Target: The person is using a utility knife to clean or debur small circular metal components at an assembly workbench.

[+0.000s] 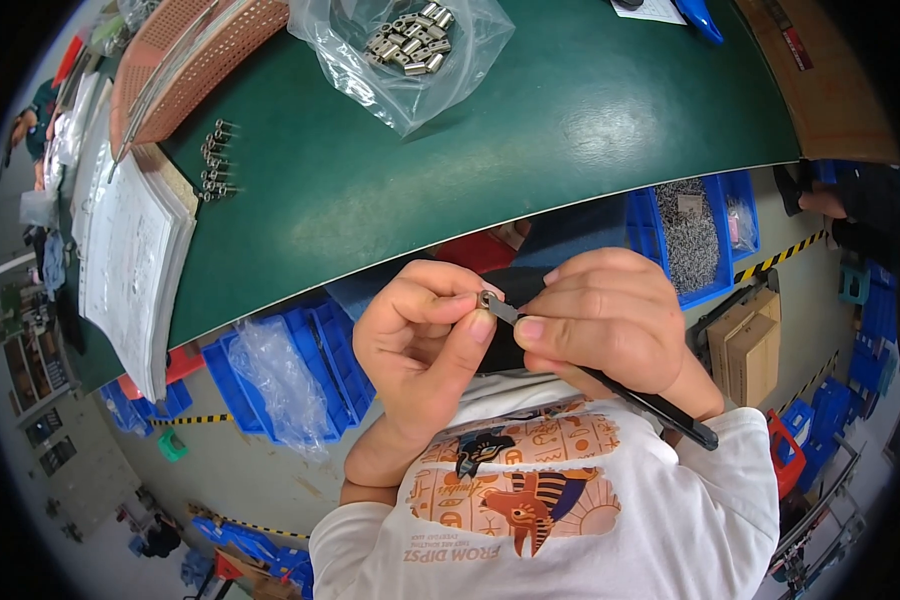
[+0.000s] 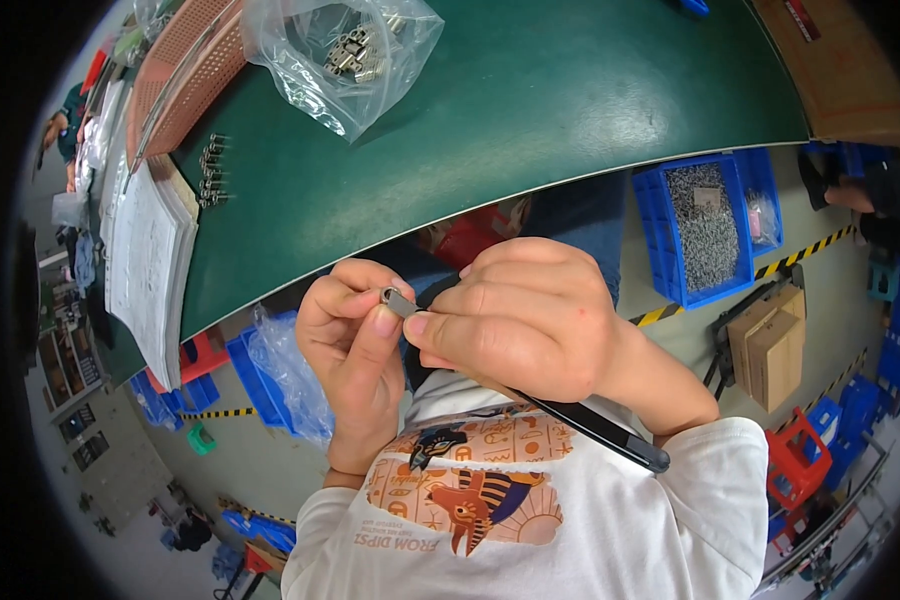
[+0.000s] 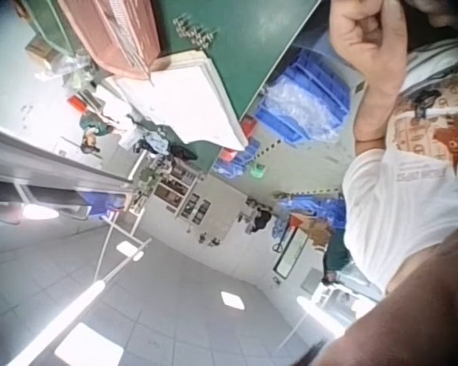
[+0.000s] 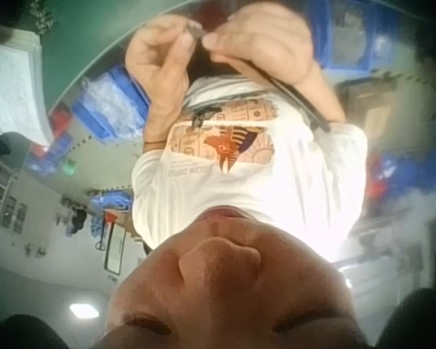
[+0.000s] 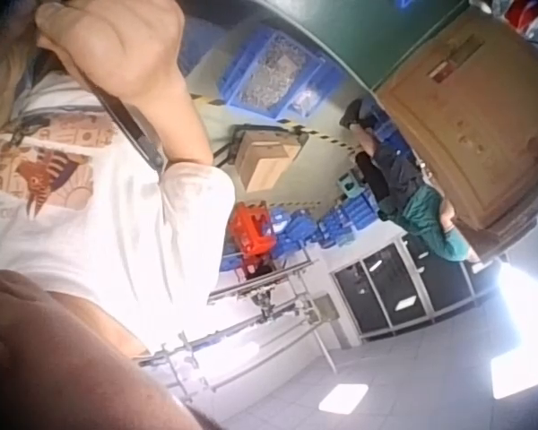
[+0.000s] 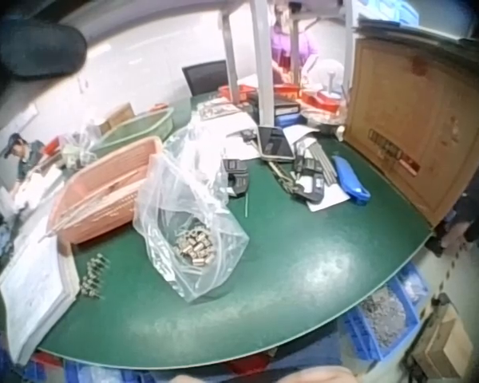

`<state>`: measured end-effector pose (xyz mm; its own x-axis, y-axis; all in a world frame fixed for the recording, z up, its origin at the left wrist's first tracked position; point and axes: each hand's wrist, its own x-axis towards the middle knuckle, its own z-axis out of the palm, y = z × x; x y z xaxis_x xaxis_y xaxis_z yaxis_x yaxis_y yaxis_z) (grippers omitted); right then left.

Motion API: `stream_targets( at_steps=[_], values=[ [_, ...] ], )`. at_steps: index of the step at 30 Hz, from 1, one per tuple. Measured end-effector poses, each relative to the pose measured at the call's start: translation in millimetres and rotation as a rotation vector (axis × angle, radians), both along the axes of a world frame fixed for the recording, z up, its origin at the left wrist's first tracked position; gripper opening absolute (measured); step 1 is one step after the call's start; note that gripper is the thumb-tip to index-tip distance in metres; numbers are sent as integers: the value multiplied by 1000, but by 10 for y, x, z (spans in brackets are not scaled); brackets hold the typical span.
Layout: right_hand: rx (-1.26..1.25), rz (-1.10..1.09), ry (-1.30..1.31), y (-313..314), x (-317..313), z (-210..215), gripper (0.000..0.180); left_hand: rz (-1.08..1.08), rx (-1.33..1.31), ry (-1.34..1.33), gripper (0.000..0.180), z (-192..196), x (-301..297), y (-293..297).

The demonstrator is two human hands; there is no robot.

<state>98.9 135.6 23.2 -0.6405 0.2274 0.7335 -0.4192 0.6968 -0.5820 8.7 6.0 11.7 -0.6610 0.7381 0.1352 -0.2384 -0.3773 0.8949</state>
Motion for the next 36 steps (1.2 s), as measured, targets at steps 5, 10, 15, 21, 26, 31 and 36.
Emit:
stream_targets(
  at_steps=[5, 10, 15, 21, 26, 31, 36],
  values=[
    [8, 4, -9, 3, 6, -9, 19, -4, -13, -14, 16, 23, -1, 0],
    [150, -75, 0, 72, -6, -21, 19, -4, -13, 23, 15, 24, 5, -16],
    [-8, 34, 9, 59, 21, 19, 18, 65, -14, 65, 18, 19, 5, 8],
    [-24, 39, 22, 39, 10, 4, 17, 35, -12, 41, 18, 30, 5, 10],
    [-20, 42, 4, 36, 15, 12, 17, 17, 0, 17, 17, 21, 7, 6],
    [47, 5, 16, 18, 16, 10, 19, 20, 0, 6, 17, 17, 16, 6],
    [48, 8, 22, 19, 11, 3, 18, 3, 20, -13, 17, 21, 13, 13]
  ],
)
